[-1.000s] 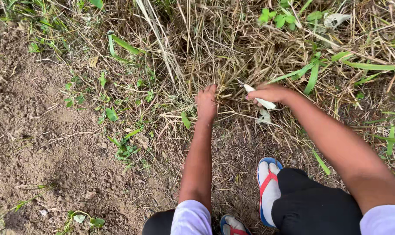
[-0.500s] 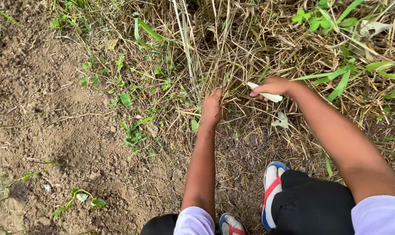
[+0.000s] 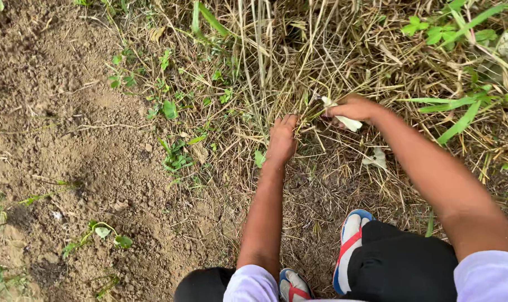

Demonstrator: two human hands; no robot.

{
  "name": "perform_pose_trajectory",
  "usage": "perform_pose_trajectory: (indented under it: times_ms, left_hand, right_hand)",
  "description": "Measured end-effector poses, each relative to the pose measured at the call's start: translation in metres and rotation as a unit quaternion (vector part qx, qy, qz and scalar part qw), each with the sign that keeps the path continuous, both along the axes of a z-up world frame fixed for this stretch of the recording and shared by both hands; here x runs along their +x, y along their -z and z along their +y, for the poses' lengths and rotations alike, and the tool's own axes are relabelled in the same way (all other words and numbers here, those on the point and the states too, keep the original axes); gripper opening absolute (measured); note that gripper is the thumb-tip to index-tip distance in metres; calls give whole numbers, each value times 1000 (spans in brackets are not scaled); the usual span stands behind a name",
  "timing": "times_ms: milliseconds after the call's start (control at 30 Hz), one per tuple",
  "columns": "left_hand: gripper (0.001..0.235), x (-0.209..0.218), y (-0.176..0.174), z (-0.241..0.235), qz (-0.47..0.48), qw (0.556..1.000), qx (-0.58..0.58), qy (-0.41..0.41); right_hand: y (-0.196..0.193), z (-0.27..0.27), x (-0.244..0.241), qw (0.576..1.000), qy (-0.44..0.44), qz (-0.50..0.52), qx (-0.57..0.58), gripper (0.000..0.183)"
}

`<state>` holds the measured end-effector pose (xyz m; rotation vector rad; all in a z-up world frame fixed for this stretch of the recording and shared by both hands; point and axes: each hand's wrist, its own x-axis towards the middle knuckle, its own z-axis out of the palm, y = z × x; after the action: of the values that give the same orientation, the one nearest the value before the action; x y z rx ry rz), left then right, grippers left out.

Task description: The person uses pruning shears to cut weeds and dry grass in a garden area. They repeatedly gather vegetation with one hand and cut it near the base with the shears, then move to new spots to continue trimming.

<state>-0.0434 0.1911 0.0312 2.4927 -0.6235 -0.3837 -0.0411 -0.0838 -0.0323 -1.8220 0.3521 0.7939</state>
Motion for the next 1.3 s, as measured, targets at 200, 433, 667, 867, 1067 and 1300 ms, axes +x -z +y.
perform_pose_trajectory:
  times_ms: [200, 433, 667, 867, 1067, 1300]
  left_hand:
    - [70, -8, -10, -1, 5, 1000, -23, 0]
    - [61, -6, -8, 15, -17, 998, 34, 40]
    - [73, -8, -4, 27, -59, 997, -1, 48]
    - [70, -20, -2, 26, -49, 997, -22, 48]
    - [69, -24, -7, 29, -30, 997, -56, 45]
    - [69, -24, -5, 35, -71, 995, -45, 57]
  right_hand:
    - [26, 23, 31, 919, -184, -138, -322, 58]
    - [-1, 3, -6, 985, -1, 37, -166, 45]
    - [-57, -20, -42, 993, -56, 89, 48, 52]
    - [-32, 9, -26, 975, -179, -19, -131, 62]
    - [21, 52, 20, 970, -196, 9, -146, 65]
    - [48, 38, 13, 954, -201, -110, -192, 70]
